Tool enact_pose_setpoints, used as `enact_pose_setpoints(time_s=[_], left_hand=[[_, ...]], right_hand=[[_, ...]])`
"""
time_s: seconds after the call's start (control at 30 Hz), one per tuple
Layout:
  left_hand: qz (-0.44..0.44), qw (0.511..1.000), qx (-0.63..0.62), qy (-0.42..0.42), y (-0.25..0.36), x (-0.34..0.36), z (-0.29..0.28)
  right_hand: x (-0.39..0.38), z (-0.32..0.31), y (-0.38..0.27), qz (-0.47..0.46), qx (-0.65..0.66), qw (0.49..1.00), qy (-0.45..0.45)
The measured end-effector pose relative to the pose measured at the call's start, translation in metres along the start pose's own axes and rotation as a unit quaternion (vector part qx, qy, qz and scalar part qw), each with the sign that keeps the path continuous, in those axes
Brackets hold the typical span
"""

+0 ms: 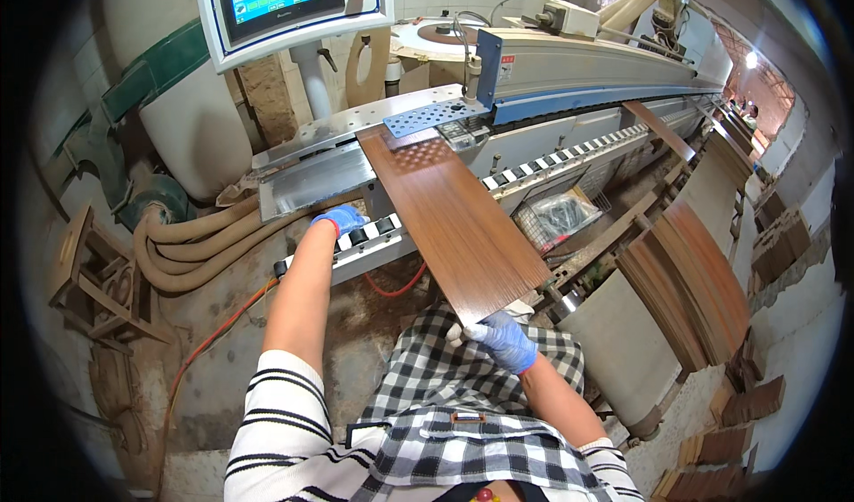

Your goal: The person repeatedly feeds wooden planks through a conveyor belt sander, guiding each piece with gloved hands and stacking the finished planks on a nearby table. The process is continuous and repetitive throughout the clip.

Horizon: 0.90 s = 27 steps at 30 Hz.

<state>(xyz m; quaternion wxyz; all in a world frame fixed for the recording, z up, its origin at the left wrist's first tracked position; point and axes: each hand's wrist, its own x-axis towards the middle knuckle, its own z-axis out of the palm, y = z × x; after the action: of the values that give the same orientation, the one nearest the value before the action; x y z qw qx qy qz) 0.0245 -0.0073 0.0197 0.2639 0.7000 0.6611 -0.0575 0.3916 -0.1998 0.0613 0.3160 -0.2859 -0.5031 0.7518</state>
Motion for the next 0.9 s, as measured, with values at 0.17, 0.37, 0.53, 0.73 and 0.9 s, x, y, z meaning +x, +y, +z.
enact_pose_setpoints(time_s=[0.17, 0.37, 0.53, 0.73, 0.9], left_hand=[[0.017, 0.999, -0.011, 0.033, -0.008, 0.002, 0.004], [0.018, 0.999, -0.037, 0.031, -0.009, 0.001, 0.003], [0.01, 0.999, 0.003, 0.049, -0.004, -0.001, 0.002], [0.04, 0.997, -0.014, 0.057, -0.031, 0.022, 0.016], [0.007, 0.999, -0.041, 0.027, -0.052, 0.032, 0.023]], right_hand=[[-0.004, -0.005, 0.009, -0.004, -0.042, 0.997, 0.058], [-0.011, -0.027, 0.013, -0.044, 0.032, 0.988, 0.146], [-0.014, -0.06, 0.013, -0.068, 0.029, 0.973, 0.217], [-0.016, -0.097, 0.005, -0.079, 0.061, 0.952, 0.29], [-0.017, -0.12, -0.017, -0.08, 0.043, 0.926, 0.365]])
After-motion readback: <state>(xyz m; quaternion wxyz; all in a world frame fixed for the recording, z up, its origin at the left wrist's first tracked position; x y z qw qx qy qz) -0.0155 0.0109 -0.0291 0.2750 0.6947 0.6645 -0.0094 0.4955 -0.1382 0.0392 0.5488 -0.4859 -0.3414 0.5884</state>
